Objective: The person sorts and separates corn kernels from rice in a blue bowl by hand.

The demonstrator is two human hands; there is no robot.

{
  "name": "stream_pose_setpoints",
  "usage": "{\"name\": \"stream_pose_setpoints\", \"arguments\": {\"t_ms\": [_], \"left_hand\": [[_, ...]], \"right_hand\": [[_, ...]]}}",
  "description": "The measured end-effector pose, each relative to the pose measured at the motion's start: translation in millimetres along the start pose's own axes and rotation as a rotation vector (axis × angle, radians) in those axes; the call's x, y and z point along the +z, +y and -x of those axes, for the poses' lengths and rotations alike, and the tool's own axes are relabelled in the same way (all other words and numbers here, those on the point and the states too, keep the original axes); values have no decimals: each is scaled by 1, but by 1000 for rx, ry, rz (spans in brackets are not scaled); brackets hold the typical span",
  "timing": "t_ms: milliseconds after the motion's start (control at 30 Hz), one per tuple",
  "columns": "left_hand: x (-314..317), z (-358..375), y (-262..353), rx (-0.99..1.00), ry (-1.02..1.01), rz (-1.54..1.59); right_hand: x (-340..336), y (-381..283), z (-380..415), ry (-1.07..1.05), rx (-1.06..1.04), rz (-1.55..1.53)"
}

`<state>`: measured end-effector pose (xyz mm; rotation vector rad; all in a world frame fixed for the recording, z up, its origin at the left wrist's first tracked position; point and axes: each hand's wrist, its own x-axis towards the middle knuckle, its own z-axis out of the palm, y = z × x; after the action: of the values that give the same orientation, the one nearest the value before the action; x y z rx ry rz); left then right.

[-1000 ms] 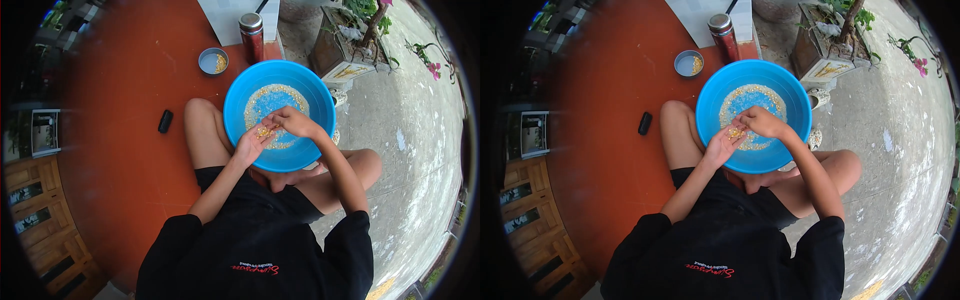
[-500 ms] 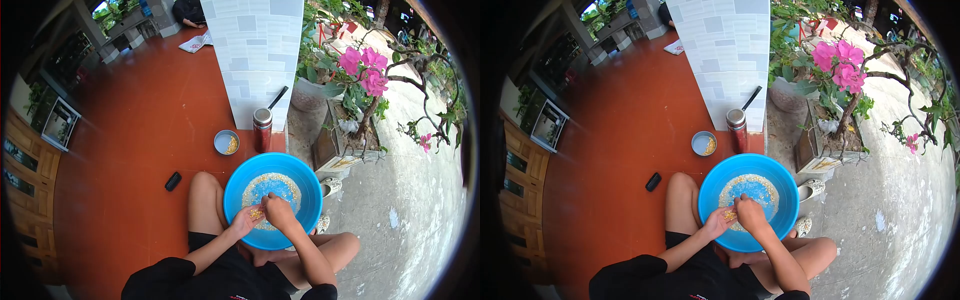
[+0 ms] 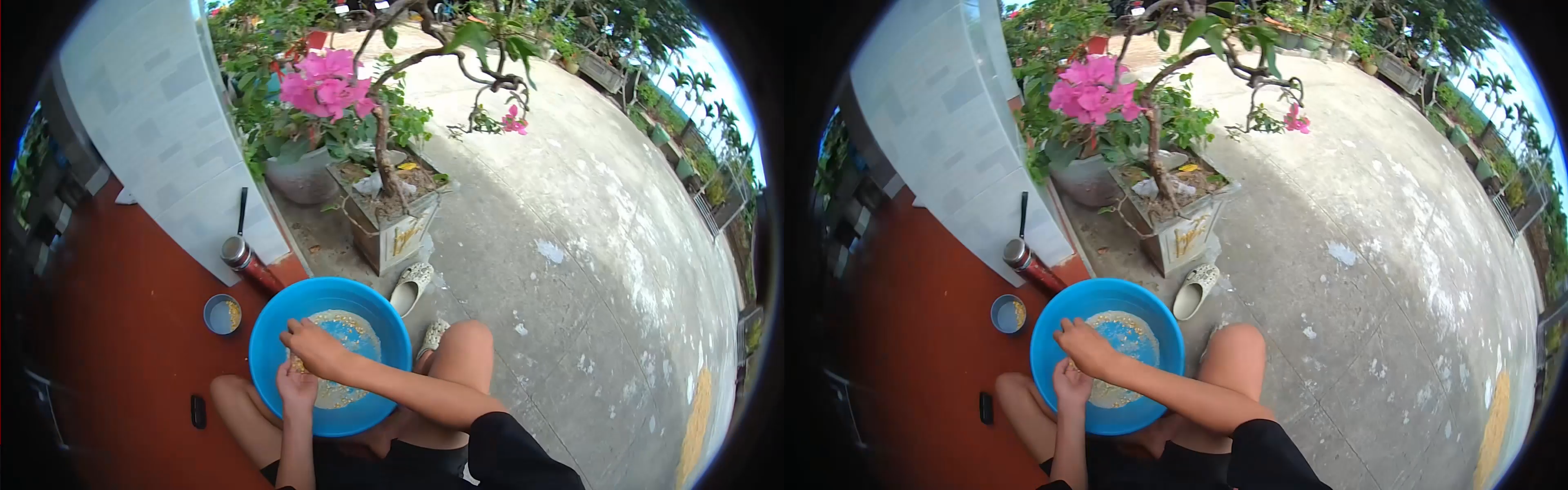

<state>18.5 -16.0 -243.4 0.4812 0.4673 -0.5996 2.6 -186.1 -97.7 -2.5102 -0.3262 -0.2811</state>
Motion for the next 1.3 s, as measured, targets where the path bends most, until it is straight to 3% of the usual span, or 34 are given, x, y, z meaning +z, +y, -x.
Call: {"name": "stream_pose_setpoints", "arguments": {"t_ms": [33,100,167,267,367,467,567,667,833,933,1033,1133,1300], "left_hand": [[-3,-10,6,8,-87,-20],[10,-21,17,14,-38,5],[8,-35,30,48,14,40],[-6,-33,41,33,-109,24],[-19,-35,43,56,-47,18],[18,-7,31,88,-51,33],[39,19,24,144,-193,180],[86,63,6,199,-201,90],[104,74,4,150,-180,121],[103,76,4,172,-261,49],[104,78,5,162,-291,38],[107,84,3,161,-244,6],[107,80,-2,135,-204,-11]], "right_hand": [[6,-1,-1,44,10,-18],[19,-1,-8,49,47,-25],[49,7,-10,220,22,53],[37,-4,-4,141,67,83],[38,-9,2,233,70,107],[16,-12,12,65,122,82],[-1,-9,20,165,133,51],[-40,-9,25,165,160,-47],[-86,-10,10,70,215,-362],[-101,-22,5,17,142,-333],[-89,-22,4,-33,72,-254],[-58,-7,10,27,250,-478],[-36,0,18,80,160,-365]]}}
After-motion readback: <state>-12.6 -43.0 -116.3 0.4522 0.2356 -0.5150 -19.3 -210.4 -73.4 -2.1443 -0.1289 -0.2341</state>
